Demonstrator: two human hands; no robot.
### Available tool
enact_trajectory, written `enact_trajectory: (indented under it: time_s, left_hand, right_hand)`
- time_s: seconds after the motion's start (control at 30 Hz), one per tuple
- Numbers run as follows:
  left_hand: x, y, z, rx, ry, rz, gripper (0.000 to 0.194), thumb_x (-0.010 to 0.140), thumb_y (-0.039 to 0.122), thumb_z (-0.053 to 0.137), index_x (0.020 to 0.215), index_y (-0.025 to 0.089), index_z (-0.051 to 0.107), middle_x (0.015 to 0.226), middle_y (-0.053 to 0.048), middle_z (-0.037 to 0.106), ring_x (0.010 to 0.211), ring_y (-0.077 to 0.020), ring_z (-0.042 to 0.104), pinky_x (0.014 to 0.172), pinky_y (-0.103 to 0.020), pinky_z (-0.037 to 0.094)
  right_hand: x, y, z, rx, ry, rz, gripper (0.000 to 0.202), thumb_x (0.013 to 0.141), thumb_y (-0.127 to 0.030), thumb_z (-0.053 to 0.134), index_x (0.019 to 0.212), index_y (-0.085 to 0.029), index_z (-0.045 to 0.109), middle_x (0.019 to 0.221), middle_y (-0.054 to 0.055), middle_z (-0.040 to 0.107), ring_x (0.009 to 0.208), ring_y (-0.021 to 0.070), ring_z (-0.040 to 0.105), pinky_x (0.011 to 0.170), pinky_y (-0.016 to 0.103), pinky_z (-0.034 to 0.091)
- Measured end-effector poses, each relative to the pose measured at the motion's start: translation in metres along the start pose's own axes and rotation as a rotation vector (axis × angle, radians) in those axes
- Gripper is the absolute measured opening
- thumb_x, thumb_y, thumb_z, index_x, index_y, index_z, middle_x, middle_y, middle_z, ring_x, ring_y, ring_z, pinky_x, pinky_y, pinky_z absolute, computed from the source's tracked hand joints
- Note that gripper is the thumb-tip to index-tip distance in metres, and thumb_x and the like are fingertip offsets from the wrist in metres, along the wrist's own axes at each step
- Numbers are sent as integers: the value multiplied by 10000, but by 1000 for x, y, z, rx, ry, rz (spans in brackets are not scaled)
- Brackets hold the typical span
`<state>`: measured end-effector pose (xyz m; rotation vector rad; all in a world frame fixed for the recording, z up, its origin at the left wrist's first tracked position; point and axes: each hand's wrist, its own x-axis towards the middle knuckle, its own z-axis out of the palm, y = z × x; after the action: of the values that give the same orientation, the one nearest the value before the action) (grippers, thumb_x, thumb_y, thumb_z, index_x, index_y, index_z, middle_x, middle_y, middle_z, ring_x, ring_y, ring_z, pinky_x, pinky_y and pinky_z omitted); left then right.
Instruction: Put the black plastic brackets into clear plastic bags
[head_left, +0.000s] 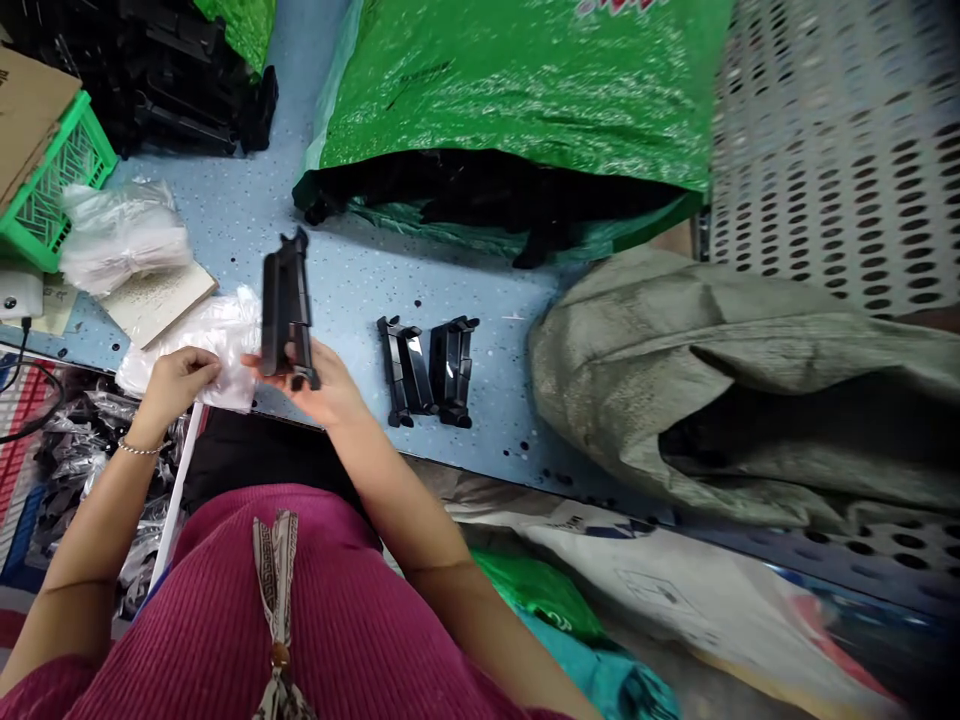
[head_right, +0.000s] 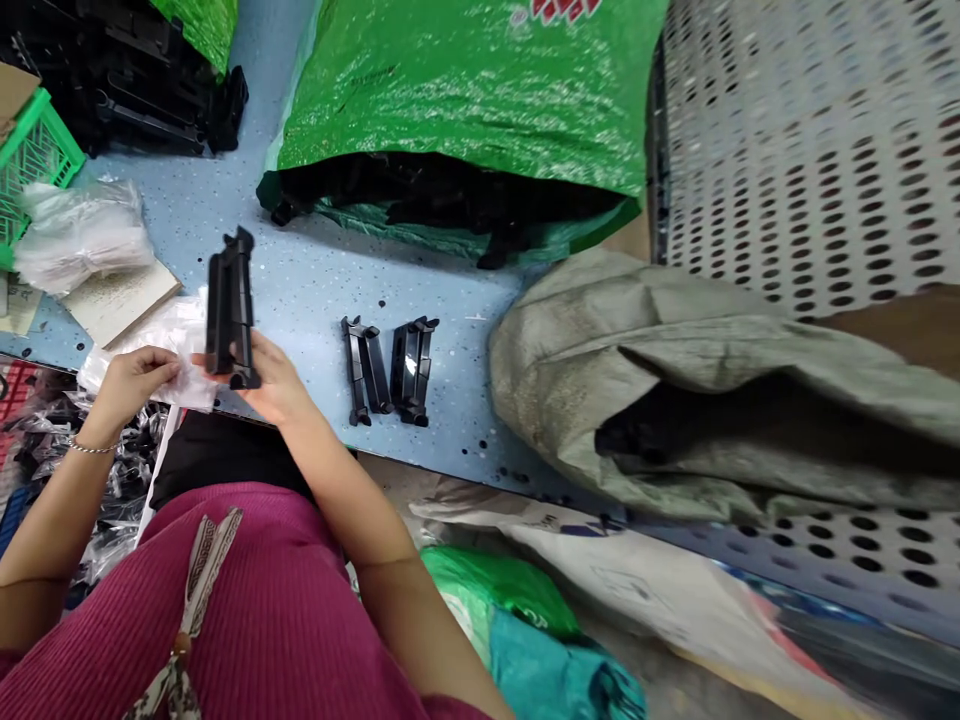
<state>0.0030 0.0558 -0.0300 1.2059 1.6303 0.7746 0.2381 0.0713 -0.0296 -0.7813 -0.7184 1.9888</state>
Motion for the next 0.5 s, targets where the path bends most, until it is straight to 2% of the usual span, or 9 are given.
enact_trajectory:
  time_s: [0.1, 0.2, 0.27, 0.37, 0.5]
  left_hand:
    - [-7, 3, 1, 11, 124, 69, 170, 764, 320, 745, 837, 175, 695, 759, -22, 708, 665, -144, 627, 618, -267, 475]
    - [-15, 11, -11, 35, 226, 237, 167, 790, 261, 730, 923, 195, 653, 897, -29, 729, 758, -144, 663, 703, -273, 513]
    - [-17, 15, -20, 81, 253, 295, 185, 796, 231, 729, 953, 205, 635, 937, -29, 727, 792, -143, 669, 740, -278, 517]
    - [-11, 12, -21, 67, 244, 251, 230, 780, 242, 756, 947, 212, 600, 854, -9, 686, 737, -137, 635, 693, -270, 501]
    - [0, -2, 2, 72, 143, 149, 186, 804, 256, 704, 923, 216, 566, 792, 11, 634, 688, -140, 607, 645, -272, 474]
  right_hand:
    - [27, 25, 18, 38, -5, 82, 293, 811, -412, 778, 999, -235, 641, 889, 8, 740, 913, 214, 735, 817, 362, 606]
    - [37, 43, 17, 21, 84, 108, 262, 813, -363, 766, 1004, -226, 649, 899, 1, 748, 869, 177, 725, 771, 295, 595]
    - [36, 46, 13, 44, 97, 105, 260, 816, -368, 759, 1001, -224, 646, 892, 2, 757, 877, 181, 733, 754, 285, 595]
    - [27, 42, 9, 82, 98, 96, 275, 805, -379, 767, 997, -225, 646, 849, 0, 762, 882, 200, 751, 720, 290, 597]
    - [10, 33, 8, 123, 83, 91, 277, 791, -365, 780, 1008, -221, 686, 885, 11, 778, 917, 210, 762, 759, 300, 597]
